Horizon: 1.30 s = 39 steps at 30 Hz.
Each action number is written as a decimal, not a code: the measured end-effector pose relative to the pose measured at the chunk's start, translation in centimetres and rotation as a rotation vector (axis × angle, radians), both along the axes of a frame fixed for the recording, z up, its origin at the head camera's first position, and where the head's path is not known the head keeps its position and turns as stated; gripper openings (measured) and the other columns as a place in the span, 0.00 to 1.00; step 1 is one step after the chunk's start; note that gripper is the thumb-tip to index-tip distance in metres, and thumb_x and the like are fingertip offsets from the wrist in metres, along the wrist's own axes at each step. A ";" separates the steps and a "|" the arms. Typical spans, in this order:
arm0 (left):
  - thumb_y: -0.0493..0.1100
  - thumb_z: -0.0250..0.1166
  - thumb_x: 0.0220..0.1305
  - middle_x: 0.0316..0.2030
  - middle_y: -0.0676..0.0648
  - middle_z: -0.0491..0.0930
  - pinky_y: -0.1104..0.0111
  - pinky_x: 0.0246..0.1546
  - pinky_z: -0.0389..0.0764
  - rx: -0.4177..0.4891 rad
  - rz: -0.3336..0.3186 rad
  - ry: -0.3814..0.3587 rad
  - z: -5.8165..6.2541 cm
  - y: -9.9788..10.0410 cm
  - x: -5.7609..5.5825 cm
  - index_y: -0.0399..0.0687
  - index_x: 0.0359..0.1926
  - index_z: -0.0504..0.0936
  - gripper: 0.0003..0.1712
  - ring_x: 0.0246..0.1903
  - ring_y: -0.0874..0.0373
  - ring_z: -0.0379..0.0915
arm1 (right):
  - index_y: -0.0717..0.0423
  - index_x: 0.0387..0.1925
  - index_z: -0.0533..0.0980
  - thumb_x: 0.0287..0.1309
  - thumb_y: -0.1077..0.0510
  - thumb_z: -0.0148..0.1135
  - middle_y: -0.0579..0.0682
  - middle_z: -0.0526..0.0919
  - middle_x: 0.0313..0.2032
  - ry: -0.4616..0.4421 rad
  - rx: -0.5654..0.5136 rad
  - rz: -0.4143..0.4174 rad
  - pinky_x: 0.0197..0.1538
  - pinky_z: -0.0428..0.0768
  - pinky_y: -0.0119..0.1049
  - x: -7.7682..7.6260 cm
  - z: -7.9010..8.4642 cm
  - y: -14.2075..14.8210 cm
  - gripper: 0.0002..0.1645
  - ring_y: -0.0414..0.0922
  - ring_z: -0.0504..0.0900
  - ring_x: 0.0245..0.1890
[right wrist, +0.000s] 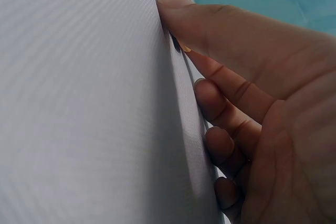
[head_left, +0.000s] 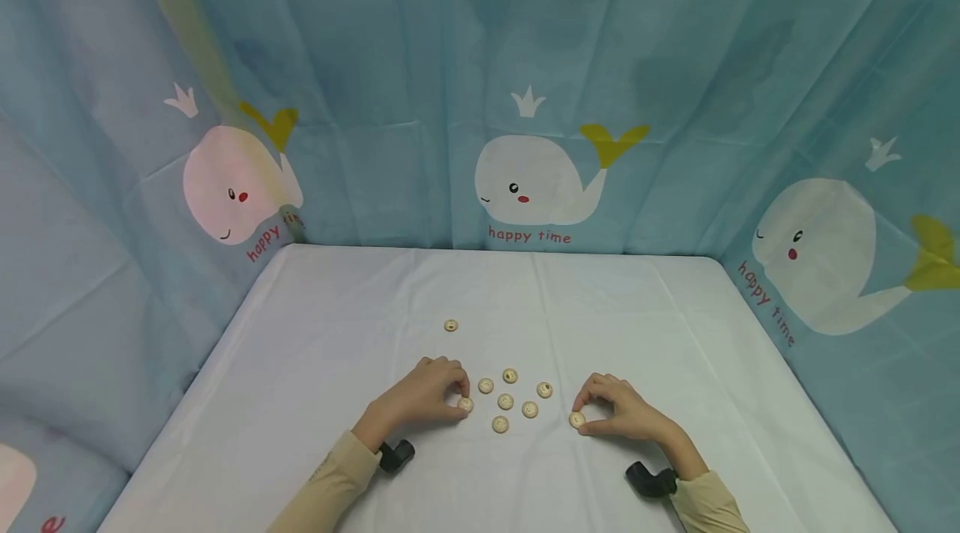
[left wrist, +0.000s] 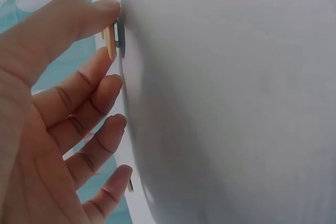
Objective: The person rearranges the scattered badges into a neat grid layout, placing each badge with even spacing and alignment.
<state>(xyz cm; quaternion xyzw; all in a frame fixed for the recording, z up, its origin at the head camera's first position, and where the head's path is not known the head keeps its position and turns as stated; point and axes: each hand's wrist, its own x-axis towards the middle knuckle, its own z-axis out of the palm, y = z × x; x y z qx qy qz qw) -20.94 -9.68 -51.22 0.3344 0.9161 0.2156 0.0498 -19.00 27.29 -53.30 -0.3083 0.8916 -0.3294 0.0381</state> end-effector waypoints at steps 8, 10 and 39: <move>0.52 0.68 0.51 0.30 0.61 0.73 0.60 0.44 0.64 0.027 0.027 0.003 -0.1 -1.3 -0.9 0.60 0.31 0.78 0.08 0.34 0.65 0.65 | 0.37 0.34 0.77 0.43 0.44 0.71 0.34 0.75 0.38 0.034 -0.002 0.008 0.41 0.59 0.35 0.0 -0.3 0.1 0.14 0.35 0.68 0.40; 0.52 0.69 0.51 0.30 0.61 0.73 0.60 0.44 0.64 0.034 0.046 0.001 -0.1 -1.6 -1.2 0.59 0.31 0.78 0.09 0.34 0.64 0.65 | 0.37 0.34 0.77 0.43 0.44 0.71 0.34 0.75 0.38 0.043 0.002 0.007 0.41 0.59 0.35 -0.1 -0.4 0.1 0.15 0.34 0.68 0.40; 0.52 0.70 0.50 0.31 0.56 0.75 0.55 0.44 0.64 0.048 0.246 0.028 0.3 -6.6 -6.7 0.56 0.33 0.79 0.11 0.34 0.60 0.67 | 0.33 0.33 0.76 0.41 0.41 0.71 0.30 0.74 0.38 -0.002 0.021 -0.013 0.43 0.60 0.37 0.0 -0.3 0.0 0.16 0.33 0.69 0.41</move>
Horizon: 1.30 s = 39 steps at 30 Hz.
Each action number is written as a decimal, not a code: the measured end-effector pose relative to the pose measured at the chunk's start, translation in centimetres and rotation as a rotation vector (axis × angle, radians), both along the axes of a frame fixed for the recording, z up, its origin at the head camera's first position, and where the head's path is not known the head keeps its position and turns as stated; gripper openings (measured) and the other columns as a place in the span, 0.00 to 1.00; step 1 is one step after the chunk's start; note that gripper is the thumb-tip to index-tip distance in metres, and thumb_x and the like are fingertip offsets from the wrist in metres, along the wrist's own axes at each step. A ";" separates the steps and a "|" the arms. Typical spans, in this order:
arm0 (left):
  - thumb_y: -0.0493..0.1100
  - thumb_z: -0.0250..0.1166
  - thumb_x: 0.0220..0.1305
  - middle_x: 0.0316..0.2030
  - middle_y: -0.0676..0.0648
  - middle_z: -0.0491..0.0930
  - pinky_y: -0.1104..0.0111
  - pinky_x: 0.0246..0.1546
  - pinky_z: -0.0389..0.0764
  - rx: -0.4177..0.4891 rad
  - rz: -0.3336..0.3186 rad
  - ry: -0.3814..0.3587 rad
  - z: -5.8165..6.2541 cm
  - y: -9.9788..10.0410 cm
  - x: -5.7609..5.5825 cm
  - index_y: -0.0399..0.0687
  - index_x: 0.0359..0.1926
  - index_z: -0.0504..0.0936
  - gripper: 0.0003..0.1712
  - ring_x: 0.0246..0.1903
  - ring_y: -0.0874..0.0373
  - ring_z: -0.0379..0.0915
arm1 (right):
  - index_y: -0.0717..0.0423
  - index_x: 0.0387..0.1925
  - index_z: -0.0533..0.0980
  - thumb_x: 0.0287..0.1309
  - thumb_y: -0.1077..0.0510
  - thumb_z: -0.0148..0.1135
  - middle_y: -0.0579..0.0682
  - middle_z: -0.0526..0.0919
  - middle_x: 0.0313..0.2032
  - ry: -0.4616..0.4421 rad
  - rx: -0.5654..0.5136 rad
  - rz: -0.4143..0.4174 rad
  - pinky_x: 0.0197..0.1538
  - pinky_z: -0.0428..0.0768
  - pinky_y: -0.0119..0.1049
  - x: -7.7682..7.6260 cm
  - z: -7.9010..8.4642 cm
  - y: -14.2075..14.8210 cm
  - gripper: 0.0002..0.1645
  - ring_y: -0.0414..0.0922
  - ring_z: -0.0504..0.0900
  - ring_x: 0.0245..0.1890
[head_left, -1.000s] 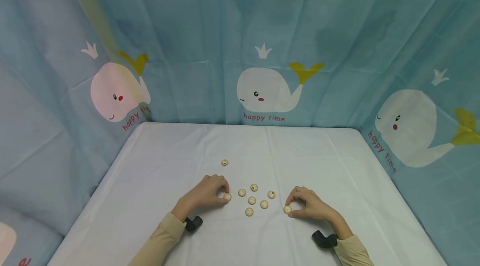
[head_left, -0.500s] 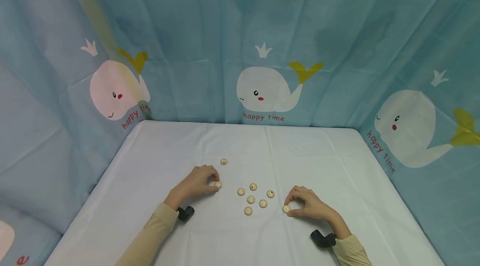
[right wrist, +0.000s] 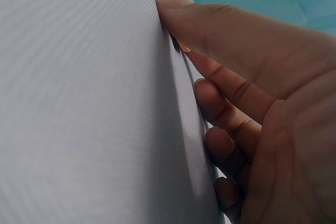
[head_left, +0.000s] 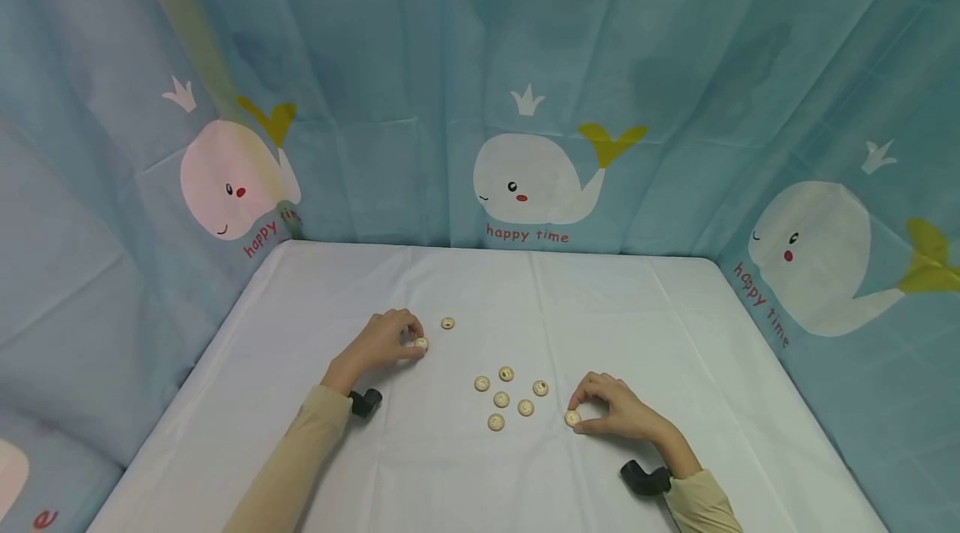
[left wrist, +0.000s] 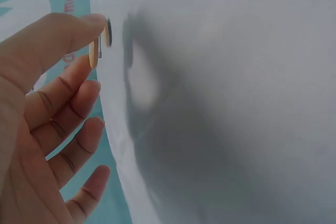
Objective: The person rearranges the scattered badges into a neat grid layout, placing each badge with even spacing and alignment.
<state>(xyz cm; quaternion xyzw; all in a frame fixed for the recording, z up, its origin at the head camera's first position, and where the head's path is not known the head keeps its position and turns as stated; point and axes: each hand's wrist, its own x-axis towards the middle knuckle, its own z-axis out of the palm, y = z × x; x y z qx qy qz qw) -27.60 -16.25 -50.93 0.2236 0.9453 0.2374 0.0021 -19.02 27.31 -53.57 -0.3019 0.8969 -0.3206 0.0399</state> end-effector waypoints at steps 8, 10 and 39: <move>0.51 0.69 0.51 0.31 0.53 0.76 0.54 0.39 0.66 0.044 -0.029 0.052 -0.1 -0.6 -1.2 0.53 0.33 0.80 0.10 0.31 0.58 0.68 | 0.33 0.34 0.76 0.41 0.41 0.71 0.30 0.74 0.38 -0.009 0.012 -0.002 0.43 0.60 0.36 0.0 0.0 0.1 0.16 0.33 0.68 0.41; 0.50 0.69 0.51 0.31 0.52 0.76 0.52 0.40 0.65 0.040 -0.018 0.040 0.1 -0.7 -1.4 0.52 0.33 0.80 0.10 0.31 0.57 0.68 | 0.33 0.34 0.76 0.41 0.41 0.71 0.30 0.74 0.38 -0.005 0.012 -0.002 0.42 0.60 0.36 0.0 0.0 0.1 0.16 0.33 0.68 0.41; 0.51 0.68 0.53 0.32 0.51 0.77 0.47 0.46 0.64 0.038 0.070 -0.110 -0.5 -1.8 -4.6 0.49 0.34 0.80 0.12 0.32 0.57 0.69 | 0.34 0.33 0.76 0.42 0.42 0.71 0.32 0.74 0.37 -0.001 0.004 0.004 0.42 0.59 0.36 -0.2 0.0 0.1 0.15 0.34 0.68 0.41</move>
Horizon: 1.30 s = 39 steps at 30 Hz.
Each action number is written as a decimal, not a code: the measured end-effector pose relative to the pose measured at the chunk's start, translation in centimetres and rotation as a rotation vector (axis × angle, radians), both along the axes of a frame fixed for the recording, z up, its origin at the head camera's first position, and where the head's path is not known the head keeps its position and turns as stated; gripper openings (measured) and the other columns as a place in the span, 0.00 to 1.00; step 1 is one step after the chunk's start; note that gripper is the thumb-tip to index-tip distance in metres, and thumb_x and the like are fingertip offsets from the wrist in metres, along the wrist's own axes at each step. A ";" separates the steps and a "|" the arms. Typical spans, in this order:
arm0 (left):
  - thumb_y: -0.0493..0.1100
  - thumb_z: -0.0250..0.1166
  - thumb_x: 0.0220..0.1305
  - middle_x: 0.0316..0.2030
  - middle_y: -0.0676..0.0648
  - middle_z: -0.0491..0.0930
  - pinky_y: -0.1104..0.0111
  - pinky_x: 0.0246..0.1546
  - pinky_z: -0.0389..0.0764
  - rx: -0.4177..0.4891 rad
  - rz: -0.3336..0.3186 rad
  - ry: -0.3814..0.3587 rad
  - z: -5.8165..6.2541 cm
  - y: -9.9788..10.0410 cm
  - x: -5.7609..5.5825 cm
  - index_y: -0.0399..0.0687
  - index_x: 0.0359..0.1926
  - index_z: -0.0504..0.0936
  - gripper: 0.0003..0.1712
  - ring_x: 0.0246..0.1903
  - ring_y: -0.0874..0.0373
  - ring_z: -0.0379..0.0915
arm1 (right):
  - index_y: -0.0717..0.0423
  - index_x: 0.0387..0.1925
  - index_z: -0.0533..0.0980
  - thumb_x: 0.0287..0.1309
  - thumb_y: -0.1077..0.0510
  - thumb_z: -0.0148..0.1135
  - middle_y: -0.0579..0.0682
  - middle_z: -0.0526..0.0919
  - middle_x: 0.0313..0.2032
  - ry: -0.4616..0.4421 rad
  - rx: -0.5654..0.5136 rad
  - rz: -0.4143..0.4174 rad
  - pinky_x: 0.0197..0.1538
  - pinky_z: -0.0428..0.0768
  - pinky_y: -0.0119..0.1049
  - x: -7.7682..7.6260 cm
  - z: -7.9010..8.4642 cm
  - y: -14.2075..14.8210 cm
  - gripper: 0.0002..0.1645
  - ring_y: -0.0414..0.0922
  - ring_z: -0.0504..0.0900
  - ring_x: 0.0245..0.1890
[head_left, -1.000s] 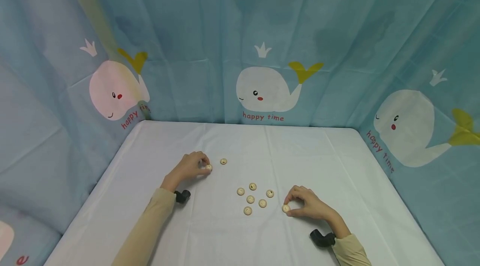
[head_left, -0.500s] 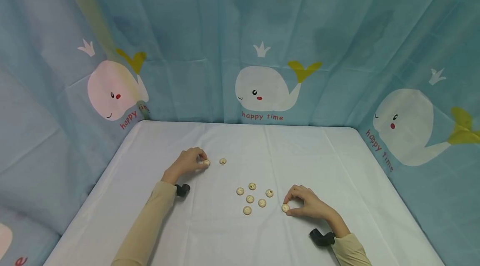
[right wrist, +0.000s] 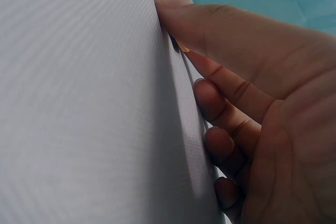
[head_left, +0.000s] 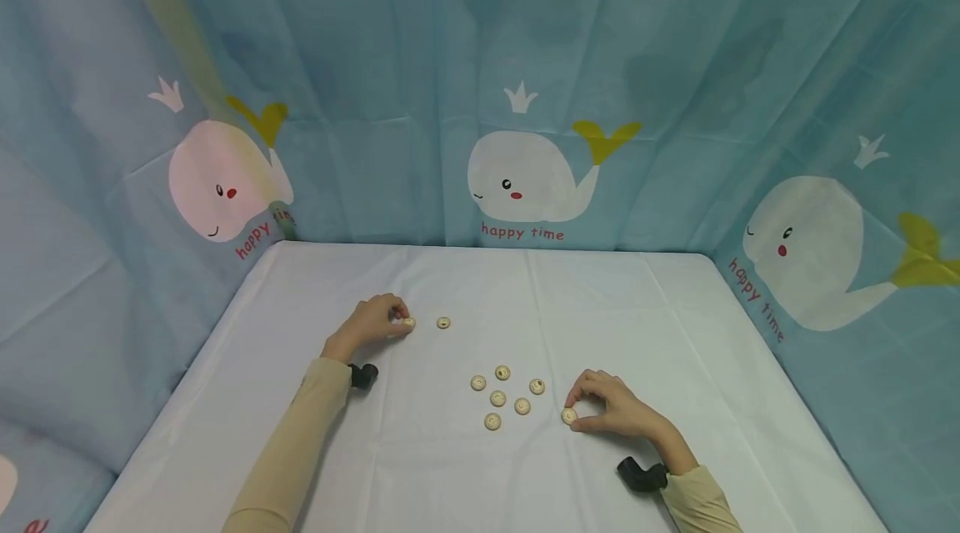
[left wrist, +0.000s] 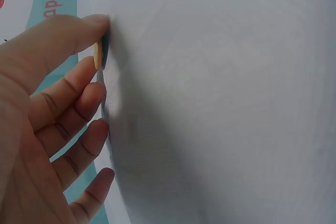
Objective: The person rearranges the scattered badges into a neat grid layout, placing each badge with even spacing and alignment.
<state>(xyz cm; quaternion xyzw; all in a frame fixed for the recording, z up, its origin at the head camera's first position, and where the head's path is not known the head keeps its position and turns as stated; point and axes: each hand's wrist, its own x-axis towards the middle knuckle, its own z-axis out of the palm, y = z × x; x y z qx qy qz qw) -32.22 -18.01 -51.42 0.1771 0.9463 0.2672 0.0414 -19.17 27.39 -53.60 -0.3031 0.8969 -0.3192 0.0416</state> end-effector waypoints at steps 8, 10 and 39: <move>0.50 0.69 0.53 0.32 0.50 0.77 0.48 0.46 0.64 0.004 0.008 -0.001 0.1 0.0 0.1 0.48 0.35 0.80 0.14 0.34 0.57 0.69 | 0.34 0.33 0.76 0.42 0.43 0.72 0.33 0.75 0.37 0.005 -0.004 -0.003 0.42 0.59 0.36 0.0 -0.1 -0.1 0.15 0.33 0.68 0.41; 0.50 0.69 0.52 0.32 0.49 0.76 0.49 0.44 0.65 0.009 0.006 0.005 0.1 0.1 0.2 0.47 0.36 0.79 0.15 0.33 0.56 0.69 | 0.34 0.33 0.76 0.42 0.43 0.72 0.33 0.75 0.37 0.003 -0.003 -0.003 0.42 0.59 0.36 0.0 -0.1 -0.1 0.15 0.34 0.68 0.40; 0.53 0.68 0.53 0.37 0.49 0.77 0.54 0.42 0.64 0.023 -0.070 0.132 0.9 4.5 4.4 0.51 0.44 0.79 0.19 0.38 0.53 0.69 | 0.34 0.33 0.76 0.42 0.43 0.72 0.33 0.75 0.38 -0.004 -0.003 -0.007 0.42 0.58 0.37 0.0 0.1 -0.1 0.15 0.35 0.68 0.41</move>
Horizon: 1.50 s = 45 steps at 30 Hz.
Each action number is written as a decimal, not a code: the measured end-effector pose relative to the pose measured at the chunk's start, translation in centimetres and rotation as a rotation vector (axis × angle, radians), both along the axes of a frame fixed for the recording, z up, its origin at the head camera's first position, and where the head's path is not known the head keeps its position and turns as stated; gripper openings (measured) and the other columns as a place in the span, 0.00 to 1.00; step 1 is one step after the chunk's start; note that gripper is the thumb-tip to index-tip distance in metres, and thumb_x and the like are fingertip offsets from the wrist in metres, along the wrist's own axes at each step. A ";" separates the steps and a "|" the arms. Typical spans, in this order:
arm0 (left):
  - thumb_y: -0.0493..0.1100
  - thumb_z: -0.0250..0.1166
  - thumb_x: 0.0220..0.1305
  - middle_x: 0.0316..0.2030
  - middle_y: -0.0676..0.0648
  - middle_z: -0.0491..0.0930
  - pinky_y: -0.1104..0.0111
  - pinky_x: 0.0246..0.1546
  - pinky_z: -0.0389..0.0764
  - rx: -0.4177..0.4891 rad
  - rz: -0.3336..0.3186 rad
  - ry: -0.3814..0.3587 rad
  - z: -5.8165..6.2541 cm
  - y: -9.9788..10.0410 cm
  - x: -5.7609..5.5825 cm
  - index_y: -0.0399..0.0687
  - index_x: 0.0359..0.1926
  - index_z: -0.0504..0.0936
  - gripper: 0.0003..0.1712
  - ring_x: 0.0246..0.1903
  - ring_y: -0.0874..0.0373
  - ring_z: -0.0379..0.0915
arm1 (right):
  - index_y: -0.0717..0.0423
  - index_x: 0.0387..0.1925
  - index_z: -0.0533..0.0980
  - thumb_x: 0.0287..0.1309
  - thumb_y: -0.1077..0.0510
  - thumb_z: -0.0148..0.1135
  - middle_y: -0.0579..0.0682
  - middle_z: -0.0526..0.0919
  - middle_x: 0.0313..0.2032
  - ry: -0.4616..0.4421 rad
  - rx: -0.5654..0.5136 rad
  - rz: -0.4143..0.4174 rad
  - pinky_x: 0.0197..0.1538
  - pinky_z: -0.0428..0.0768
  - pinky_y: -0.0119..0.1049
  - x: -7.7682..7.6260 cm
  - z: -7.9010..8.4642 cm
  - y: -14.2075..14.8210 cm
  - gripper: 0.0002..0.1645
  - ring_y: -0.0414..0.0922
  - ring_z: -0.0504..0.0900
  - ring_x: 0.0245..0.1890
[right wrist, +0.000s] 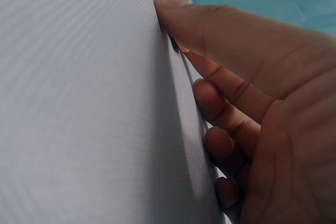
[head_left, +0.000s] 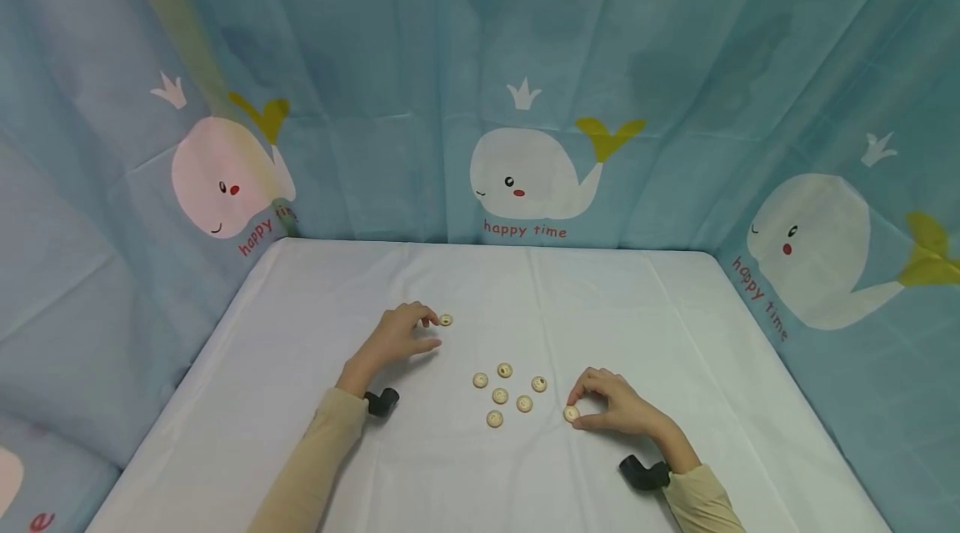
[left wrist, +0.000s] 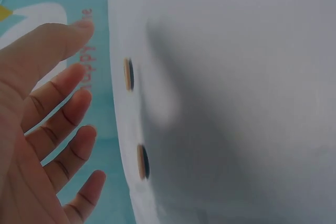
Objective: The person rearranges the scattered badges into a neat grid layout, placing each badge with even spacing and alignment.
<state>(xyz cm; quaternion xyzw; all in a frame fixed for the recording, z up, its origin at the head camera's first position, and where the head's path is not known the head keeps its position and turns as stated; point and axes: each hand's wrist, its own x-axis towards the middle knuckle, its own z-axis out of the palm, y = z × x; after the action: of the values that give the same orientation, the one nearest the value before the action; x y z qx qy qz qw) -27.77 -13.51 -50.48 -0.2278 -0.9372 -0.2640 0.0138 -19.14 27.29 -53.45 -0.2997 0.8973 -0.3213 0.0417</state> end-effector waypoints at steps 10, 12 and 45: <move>0.53 0.70 0.50 0.34 0.52 0.76 0.60 0.41 0.65 -0.038 -0.107 0.061 -0.7 2.6 1.1 0.54 0.40 0.80 0.17 0.34 0.59 0.68 | 0.35 0.33 0.76 0.43 0.43 0.71 0.34 0.75 0.37 0.002 -0.004 0.013 0.42 0.59 0.37 0.0 0.1 0.0 0.15 0.36 0.68 0.40; 0.53 0.70 0.50 0.34 0.52 0.76 0.62 0.39 0.64 -0.033 -0.132 0.061 -0.7 3.0 1.3 0.54 0.40 0.80 0.17 0.34 0.59 0.68 | 0.35 0.33 0.75 0.43 0.43 0.71 0.34 0.75 0.37 0.000 -0.003 0.012 0.42 0.59 0.37 0.0 0.1 0.0 0.15 0.36 0.68 0.41; 0.57 0.70 0.48 0.30 0.59 0.74 0.60 0.45 0.62 -0.095 -0.243 -0.068 -0.4 6.4 4.1 0.59 0.36 0.81 0.15 0.31 0.65 0.62 | 0.34 0.33 0.76 0.42 0.43 0.71 0.33 0.75 0.37 0.032 0.003 0.005 0.40 0.58 0.36 -0.1 -0.4 0.1 0.15 0.34 0.68 0.40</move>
<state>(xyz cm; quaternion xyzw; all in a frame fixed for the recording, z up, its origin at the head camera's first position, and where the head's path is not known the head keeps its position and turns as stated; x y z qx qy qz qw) -23.68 -7.08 -50.92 -0.3308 -0.9141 -0.2265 -0.0608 -19.24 27.40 -53.83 -0.3071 0.8976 -0.3149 0.0284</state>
